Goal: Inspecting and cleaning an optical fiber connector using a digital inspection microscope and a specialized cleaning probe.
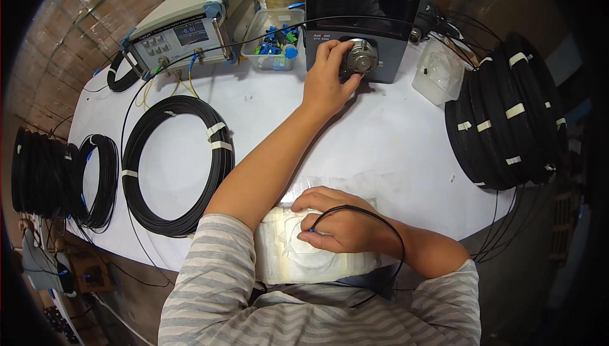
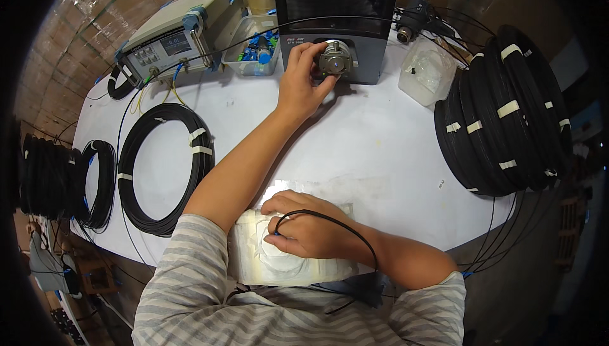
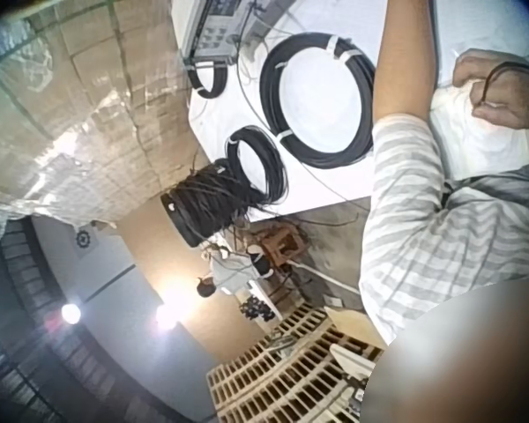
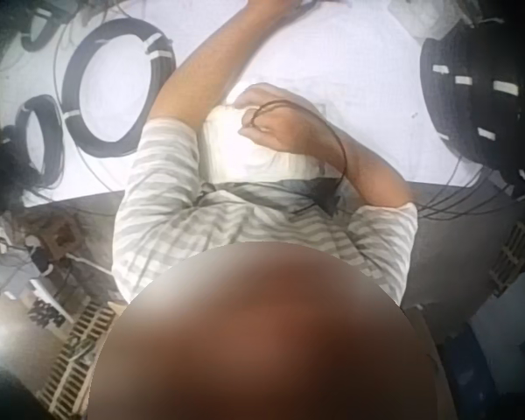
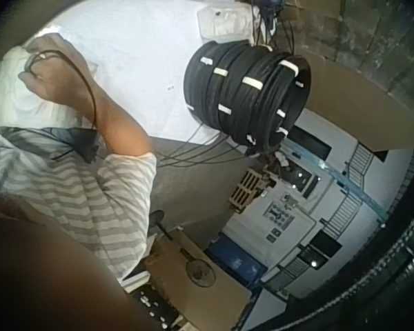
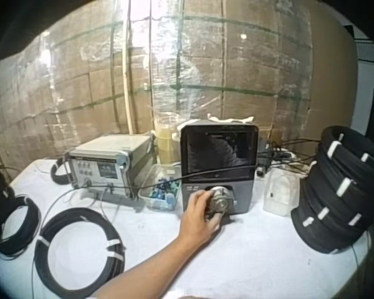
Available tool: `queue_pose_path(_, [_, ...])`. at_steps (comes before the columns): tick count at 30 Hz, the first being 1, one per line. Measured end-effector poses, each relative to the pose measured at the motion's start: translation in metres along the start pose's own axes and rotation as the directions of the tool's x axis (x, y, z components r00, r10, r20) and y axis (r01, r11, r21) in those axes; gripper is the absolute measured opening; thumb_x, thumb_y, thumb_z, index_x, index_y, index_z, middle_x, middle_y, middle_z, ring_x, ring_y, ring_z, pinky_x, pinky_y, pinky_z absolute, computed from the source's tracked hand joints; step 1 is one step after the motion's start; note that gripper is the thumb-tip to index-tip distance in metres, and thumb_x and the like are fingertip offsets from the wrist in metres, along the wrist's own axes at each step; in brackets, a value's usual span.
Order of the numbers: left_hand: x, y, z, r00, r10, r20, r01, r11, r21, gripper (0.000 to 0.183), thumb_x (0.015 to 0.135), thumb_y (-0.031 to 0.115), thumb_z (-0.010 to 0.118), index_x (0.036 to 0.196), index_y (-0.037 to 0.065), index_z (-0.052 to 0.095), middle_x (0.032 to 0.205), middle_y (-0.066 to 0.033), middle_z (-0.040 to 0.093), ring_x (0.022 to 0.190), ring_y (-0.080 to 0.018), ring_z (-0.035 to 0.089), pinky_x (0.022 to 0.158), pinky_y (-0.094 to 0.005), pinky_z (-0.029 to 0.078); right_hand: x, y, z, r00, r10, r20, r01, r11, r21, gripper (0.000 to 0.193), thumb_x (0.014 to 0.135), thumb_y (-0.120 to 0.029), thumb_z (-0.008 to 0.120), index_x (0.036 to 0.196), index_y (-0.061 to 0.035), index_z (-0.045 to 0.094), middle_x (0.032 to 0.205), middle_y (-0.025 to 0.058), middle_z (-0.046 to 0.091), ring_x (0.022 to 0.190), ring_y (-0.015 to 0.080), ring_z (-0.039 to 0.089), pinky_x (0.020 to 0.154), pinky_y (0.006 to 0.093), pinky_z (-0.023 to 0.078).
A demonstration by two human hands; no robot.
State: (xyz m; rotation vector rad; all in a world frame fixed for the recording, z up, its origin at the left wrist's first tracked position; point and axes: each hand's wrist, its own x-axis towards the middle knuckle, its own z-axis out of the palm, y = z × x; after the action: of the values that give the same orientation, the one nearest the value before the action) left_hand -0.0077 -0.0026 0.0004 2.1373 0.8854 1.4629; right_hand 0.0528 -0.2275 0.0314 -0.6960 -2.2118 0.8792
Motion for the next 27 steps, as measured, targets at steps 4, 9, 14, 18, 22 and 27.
queue_pose_path(4, [0.001,-0.002,0.000,1.000,0.006,0.003,-0.006,1.000,0.017,0.065,0.082,0.009,0.086,0.142,0.012,0.059,0.135,-0.0093,0.053,0.090,-0.0191,0.066,0.075,-0.0314,0.060,0.001,0.001,-0.001,0.999,-0.029,0.041,0.029,1.000,-0.004,0.015,0.091,-0.015,0.078,0.086,-0.0029,0.071,0.123,0.0173,0.066,0.117,0.0378,0.062,0.097,0.0442,0.052])
queue_pose_path(9, [0.000,0.000,-0.001,0.999,-0.026,0.019,0.027,0.999,-0.035,0.067,0.080,0.011,0.083,0.142,0.013,0.057,0.136,-0.0132,0.055,0.112,-0.0347,0.067,0.088,-0.0414,0.060,0.000,0.002,-0.017,0.990,0.012,-0.139,-0.008,0.999,0.035,0.010,0.092,-0.012,0.077,0.092,-0.0031,0.073,0.114,0.0162,0.069,0.102,0.0349,0.067,0.087,0.0420,0.055])
queue_pose_path(14, [-0.001,0.000,-0.003,0.999,0.029,-0.033,-0.029,1.000,-0.002,0.068,0.079,0.007,0.085,0.142,0.011,0.060,0.132,-0.0109,0.056,0.089,-0.0234,0.066,0.077,-0.0344,0.059,-0.001,0.024,-0.055,0.782,0.265,-0.564,-0.302,0.953,0.029,0.011,0.098,-0.004,0.071,0.106,0.0024,0.076,0.093,0.0120,0.072,0.084,0.0225,0.067,0.078,0.0321,0.053])
queue_pose_path(18, [0.000,0.004,-0.004,0.998,-0.064,0.027,0.065,0.995,-0.069,0.067,0.079,0.011,0.084,0.142,0.015,0.058,0.137,-0.0125,0.055,0.105,-0.0351,0.069,0.085,-0.0427,0.060,0.000,0.065,-0.094,0.697,0.126,-0.706,-0.320,0.935,-0.150,0.015,0.100,-0.008,0.074,0.109,0.0034,0.073,0.095,0.0097,0.073,0.083,0.0154,0.066,0.078,0.0280,0.053])
queue_pose_path(22, [0.001,0.000,-0.003,1.000,-0.025,-0.003,0.024,0.998,-0.060,0.067,0.079,0.010,0.083,0.141,0.015,0.058,0.136,-0.0129,0.056,0.110,-0.0369,0.069,0.087,-0.0435,0.060,0.015,0.100,-0.126,0.593,0.099,-0.799,-0.291,0.952,-0.099,0.018,0.098,-0.010,0.078,0.108,0.0009,0.067,0.093,0.0078,0.073,0.083,0.0137,0.067,0.079,0.0276,0.054])
queue_pose_path(27, [0.000,-0.001,0.001,0.999,0.036,-0.037,-0.036,0.999,-0.023,0.068,0.079,0.006,0.084,0.142,0.010,0.059,0.133,-0.0122,0.055,0.093,-0.0242,0.068,0.078,-0.0339,0.060,0.029,0.124,-0.127,0.516,-0.090,-0.852,-0.266,0.929,-0.259,0.020,0.094,-0.007,0.082,0.104,-0.0004,0.067,0.096,0.0097,0.074,0.089,0.0171,0.071,0.083,0.0302,0.057])
